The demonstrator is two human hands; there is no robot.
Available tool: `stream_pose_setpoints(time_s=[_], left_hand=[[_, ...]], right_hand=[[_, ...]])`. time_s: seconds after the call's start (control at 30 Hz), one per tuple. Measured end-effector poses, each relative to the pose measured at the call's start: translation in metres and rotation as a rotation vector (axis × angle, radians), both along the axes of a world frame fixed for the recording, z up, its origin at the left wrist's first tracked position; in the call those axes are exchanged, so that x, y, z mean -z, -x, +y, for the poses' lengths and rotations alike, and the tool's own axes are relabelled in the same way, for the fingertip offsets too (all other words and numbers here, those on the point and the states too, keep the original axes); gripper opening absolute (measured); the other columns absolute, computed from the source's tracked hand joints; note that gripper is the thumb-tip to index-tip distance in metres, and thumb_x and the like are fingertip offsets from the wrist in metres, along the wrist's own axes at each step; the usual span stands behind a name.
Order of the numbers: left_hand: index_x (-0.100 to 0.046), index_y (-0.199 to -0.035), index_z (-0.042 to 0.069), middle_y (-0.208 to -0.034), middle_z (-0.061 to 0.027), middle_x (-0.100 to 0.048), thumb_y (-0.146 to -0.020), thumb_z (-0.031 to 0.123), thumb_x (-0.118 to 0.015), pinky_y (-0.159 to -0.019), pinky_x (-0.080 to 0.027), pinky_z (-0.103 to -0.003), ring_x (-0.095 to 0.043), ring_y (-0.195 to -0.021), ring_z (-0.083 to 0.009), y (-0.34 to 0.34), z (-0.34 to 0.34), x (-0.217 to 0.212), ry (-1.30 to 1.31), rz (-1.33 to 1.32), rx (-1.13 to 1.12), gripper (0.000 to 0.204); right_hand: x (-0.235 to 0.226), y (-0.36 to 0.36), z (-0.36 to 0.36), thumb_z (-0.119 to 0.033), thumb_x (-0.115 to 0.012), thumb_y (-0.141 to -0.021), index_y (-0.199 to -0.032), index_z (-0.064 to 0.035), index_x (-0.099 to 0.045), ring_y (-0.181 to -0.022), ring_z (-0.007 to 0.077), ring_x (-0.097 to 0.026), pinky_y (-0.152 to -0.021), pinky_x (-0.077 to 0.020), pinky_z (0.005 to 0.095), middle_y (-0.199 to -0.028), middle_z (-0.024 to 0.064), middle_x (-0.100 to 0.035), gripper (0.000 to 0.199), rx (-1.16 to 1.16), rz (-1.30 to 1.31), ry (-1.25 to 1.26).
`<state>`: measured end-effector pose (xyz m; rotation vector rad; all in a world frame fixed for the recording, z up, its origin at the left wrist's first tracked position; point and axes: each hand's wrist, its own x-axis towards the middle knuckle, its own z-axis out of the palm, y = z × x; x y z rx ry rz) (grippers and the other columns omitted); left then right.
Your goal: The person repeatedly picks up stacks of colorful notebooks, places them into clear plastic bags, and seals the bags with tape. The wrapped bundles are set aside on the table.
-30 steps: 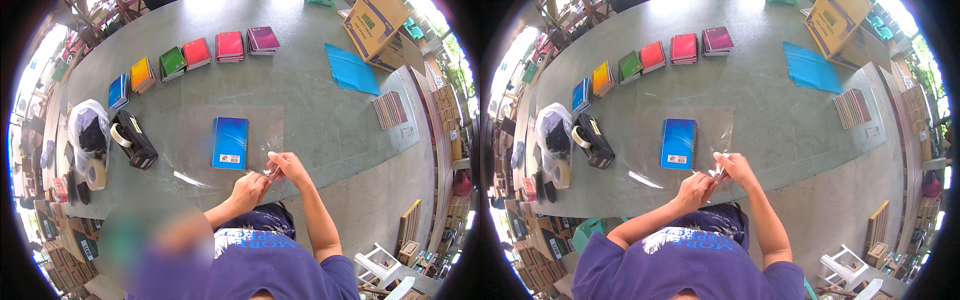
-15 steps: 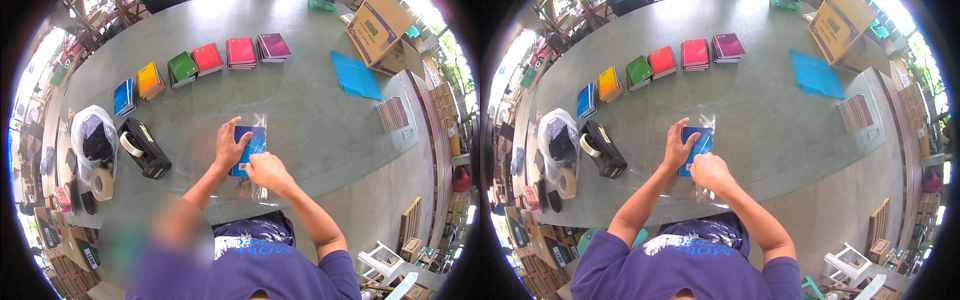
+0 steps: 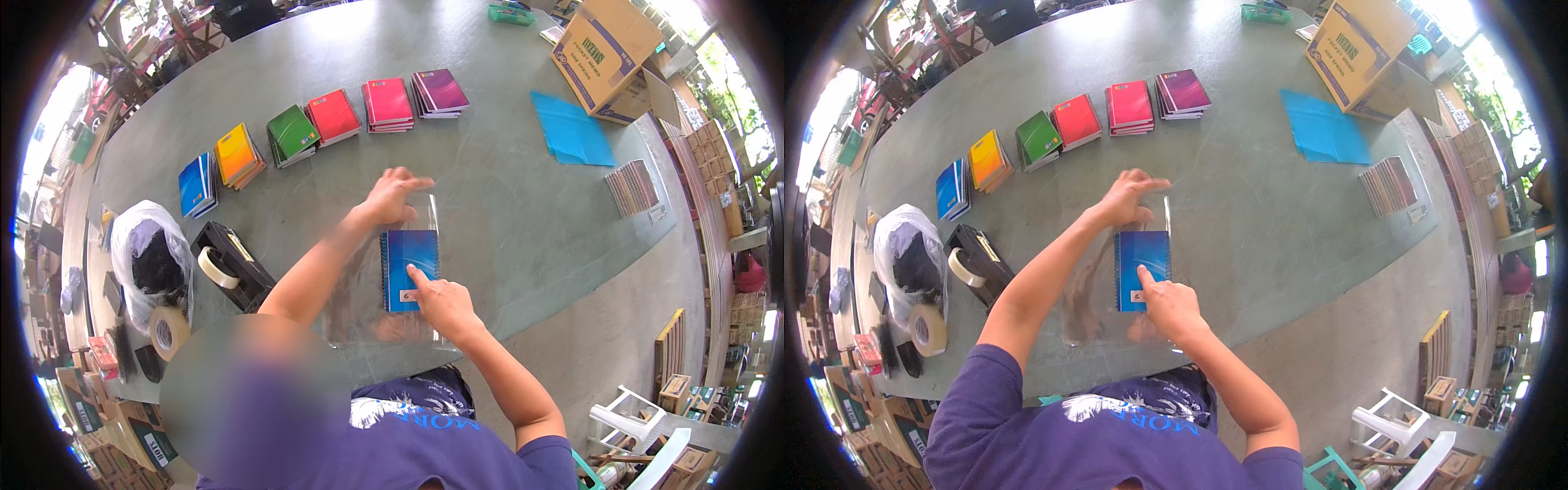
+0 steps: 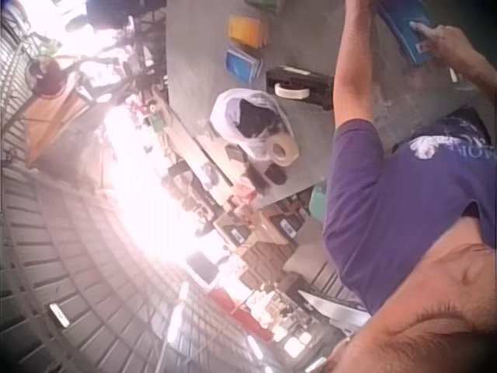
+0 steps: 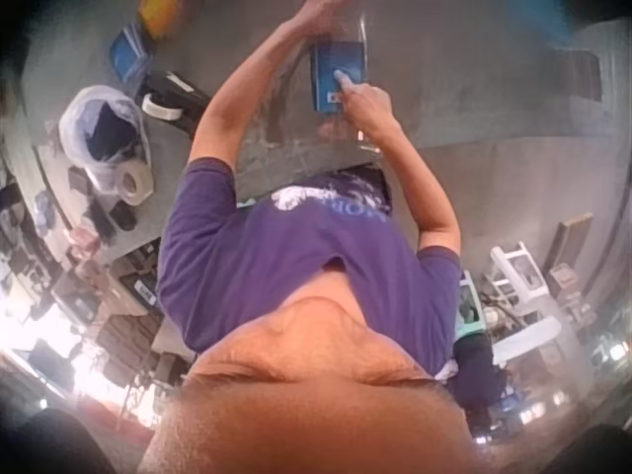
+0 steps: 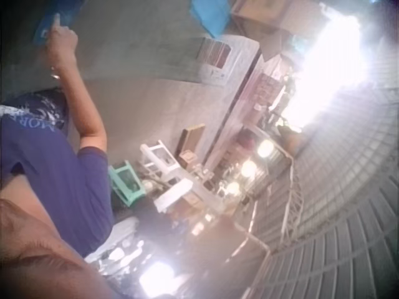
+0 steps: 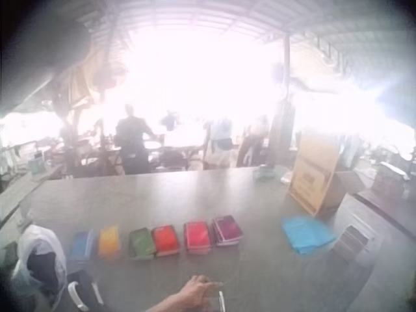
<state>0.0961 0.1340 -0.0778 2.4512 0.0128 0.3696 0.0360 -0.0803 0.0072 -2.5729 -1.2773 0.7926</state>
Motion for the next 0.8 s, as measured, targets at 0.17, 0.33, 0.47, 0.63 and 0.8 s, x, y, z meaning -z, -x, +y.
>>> stream_pose_setpoints(time_s=[0.17,0.33,0.47,0.63,0.8], left_hand=[[-0.059,-0.1,0.008,-0.091,-0.0125,-0.061,-0.061,0.004,-0.071,-0.078,-0.047,-0.041,-0.057,-0.092,-0.0329,-0.037,-0.009,-0.006,0.165,0.398,0.439,0.041],[-0.057,-0.096,0.009,-0.086,-0.011,-0.064,-0.061,0.015,-0.074,-0.07,-0.049,-0.043,-0.061,-0.085,-0.0331,-0.02,-0.006,-0.019,-0.095,0.497,0.415,0.04],[-0.058,-0.093,0.011,-0.086,-0.0108,-0.066,-0.06,0.021,-0.076,-0.071,-0.05,-0.043,-0.062,-0.086,-0.0324,0.026,0.031,-0.035,-0.355,0.681,0.329,0.039],[-0.061,-0.096,0.01,-0.09,-0.0093,-0.068,-0.063,0.025,-0.077,-0.071,-0.051,-0.04,-0.065,-0.084,-0.0274,0.089,0.055,-0.041,0.008,0.606,-0.018,0.039],[-0.06,-0.102,-0.001,-0.075,-0.0081,-0.065,-0.078,0.025,-0.071,-0.056,-0.051,-0.03,-0.062,-0.063,-0.0154,0.15,-0.002,-0.021,0.51,0.61,-0.369,0.037]], right_hand=[[0.011,-0.011,-0.004,-0.026,-0.067,-0.074,-0.126,-0.0065,-0.048,-0.116,0.0238,-0.047,-0.087,-0.0445,0.035,-0.118,0.0094,-0.053,0.059,-0.109,-0.295,-0.234],[0.013,-0.009,-0.004,-0.032,-0.069,-0.072,-0.129,-0.0078,-0.047,-0.121,0.0242,-0.043,-0.094,-0.0397,0.0365,-0.129,0.0079,-0.047,0.067,-0.116,-0.263,-0.241],[0.018,-0.017,-0.007,-0.037,-0.066,-0.074,-0.132,-0.0069,-0.044,-0.128,0.0249,-0.037,-0.102,-0.0332,0.0428,-0.138,0.0062,-0.041,0.069,-0.179,-0.272,-0.221],[0.029,-0.026,-0.007,-0.046,-0.059,-0.079,-0.134,-0.0076,-0.041,-0.134,0.0239,-0.03,-0.106,-0.0272,0.0463,-0.142,0.006,-0.037,0.069,-0.295,-0.284,-0.262],[0.024,-0.035,-0.007,-0.05,-0.056,-0.081,-0.134,-0.0116,-0.043,-0.134,0.0225,-0.03,-0.105,-0.0251,0.0516,-0.142,0.0039,-0.037,0.067,-0.326,-0.211,-0.293]])
